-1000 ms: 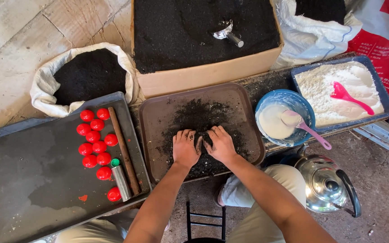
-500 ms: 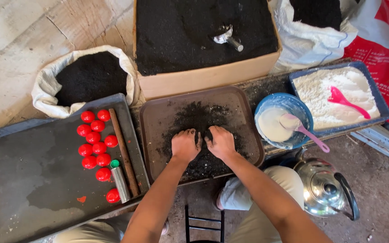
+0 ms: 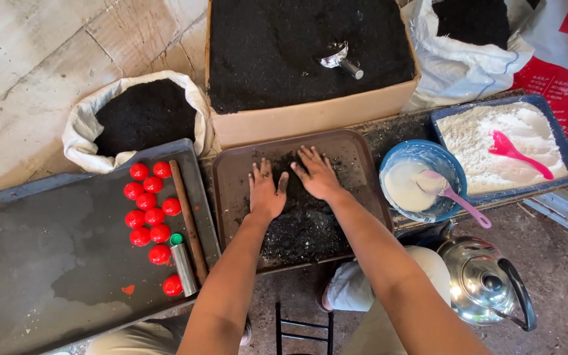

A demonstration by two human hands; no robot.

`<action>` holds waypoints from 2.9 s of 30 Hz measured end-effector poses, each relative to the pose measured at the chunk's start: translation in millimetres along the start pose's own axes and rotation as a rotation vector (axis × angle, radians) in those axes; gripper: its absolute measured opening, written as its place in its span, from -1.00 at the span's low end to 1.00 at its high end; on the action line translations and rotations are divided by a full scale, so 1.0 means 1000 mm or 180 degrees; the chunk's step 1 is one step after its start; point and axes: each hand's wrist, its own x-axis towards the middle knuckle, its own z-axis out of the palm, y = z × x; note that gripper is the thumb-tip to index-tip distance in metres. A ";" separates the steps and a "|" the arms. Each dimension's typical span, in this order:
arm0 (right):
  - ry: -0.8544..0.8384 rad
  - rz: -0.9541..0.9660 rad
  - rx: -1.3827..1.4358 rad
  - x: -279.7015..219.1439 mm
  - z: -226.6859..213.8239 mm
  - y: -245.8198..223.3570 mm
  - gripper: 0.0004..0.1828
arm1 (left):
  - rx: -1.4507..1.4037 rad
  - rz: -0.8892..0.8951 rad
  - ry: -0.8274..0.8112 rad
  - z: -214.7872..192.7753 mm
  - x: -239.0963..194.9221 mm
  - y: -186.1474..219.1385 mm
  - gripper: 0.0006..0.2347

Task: The person mixes a dark granular substance in a brown tray by hand, kneading and pressing it repeatedly. They then pick up a metal kettle and pour water into the mixture before continuing to mix the ingredients together.

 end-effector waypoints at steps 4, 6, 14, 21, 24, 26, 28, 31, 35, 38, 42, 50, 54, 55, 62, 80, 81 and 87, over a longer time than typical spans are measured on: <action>0.0108 -0.0366 0.0531 -0.005 0.020 0.014 -0.43 | -0.0021 0.0248 -0.0351 -0.002 -0.005 0.012 -0.37; 0.0417 -0.0934 0.0890 -0.010 0.021 0.025 -0.59 | -0.0462 0.0611 -0.0210 -0.001 -0.015 0.013 -0.46; 0.0450 -0.0053 0.0163 -0.036 -0.022 0.024 -0.13 | 0.0327 -0.0665 0.1074 0.022 -0.033 -0.033 -0.38; 0.0060 -0.0748 0.0542 -0.052 0.010 0.028 -0.27 | -0.0595 0.0492 0.0028 0.023 -0.047 -0.008 -0.38; 0.0597 -0.0935 0.0582 -0.070 -0.016 0.024 -0.42 | -0.0379 0.0584 0.0230 -0.010 -0.080 0.008 -0.39; 0.0787 -0.0796 0.0523 -0.100 -0.030 0.015 -0.38 | -0.0240 0.0435 0.0250 -0.014 -0.098 0.000 -0.31; 0.0968 -0.0679 0.0480 -0.122 -0.039 0.015 -0.33 | -0.0089 0.0270 0.0291 -0.026 -0.114 -0.006 -0.23; 0.0253 -0.0291 0.0162 -0.150 -0.047 0.037 0.07 | 0.0385 0.0081 -0.0397 -0.041 -0.138 -0.009 0.02; -0.0543 -0.0480 -0.0556 -0.147 -0.057 0.074 0.53 | 0.1614 0.0426 -0.0958 -0.048 -0.129 -0.022 0.20; -0.0702 -0.0405 -0.0957 -0.145 -0.060 0.086 0.58 | 0.1958 0.0520 -0.1105 -0.045 -0.121 -0.027 0.24; -0.0654 -0.0411 -0.0970 -0.144 -0.043 0.084 0.60 | 0.1869 0.0583 -0.0949 -0.026 -0.117 -0.035 0.24; -0.0580 -0.0640 -0.0892 -0.121 0.002 0.024 0.46 | 0.1945 0.0543 -0.0714 -0.008 -0.119 -0.002 0.11; -0.0697 -0.0559 -0.0634 -0.104 -0.006 0.020 0.47 | 0.1864 0.0544 -0.0778 0.005 -0.099 -0.012 0.07; -0.0709 -0.0539 -0.0625 -0.107 -0.015 0.020 0.47 | 0.1859 0.0545 -0.0803 -0.002 -0.106 -0.008 0.07; -0.0895 -0.0643 -0.0432 -0.130 -0.036 0.019 0.48 | 0.1338 0.0575 -0.0797 -0.027 -0.139 0.009 0.10; -0.0618 -0.0741 -0.0776 -0.134 -0.041 0.046 0.41 | 0.1224 0.0584 -0.0224 -0.002 -0.120 -0.005 0.23; -0.0631 -0.0638 -0.0806 -0.136 -0.049 0.048 0.50 | 0.1219 0.0685 -0.0292 -0.007 -0.123 -0.008 0.26; -0.0554 -0.0639 -0.0618 -0.148 -0.024 0.052 0.51 | 0.1633 0.0781 -0.0427 -0.002 -0.127 -0.021 0.23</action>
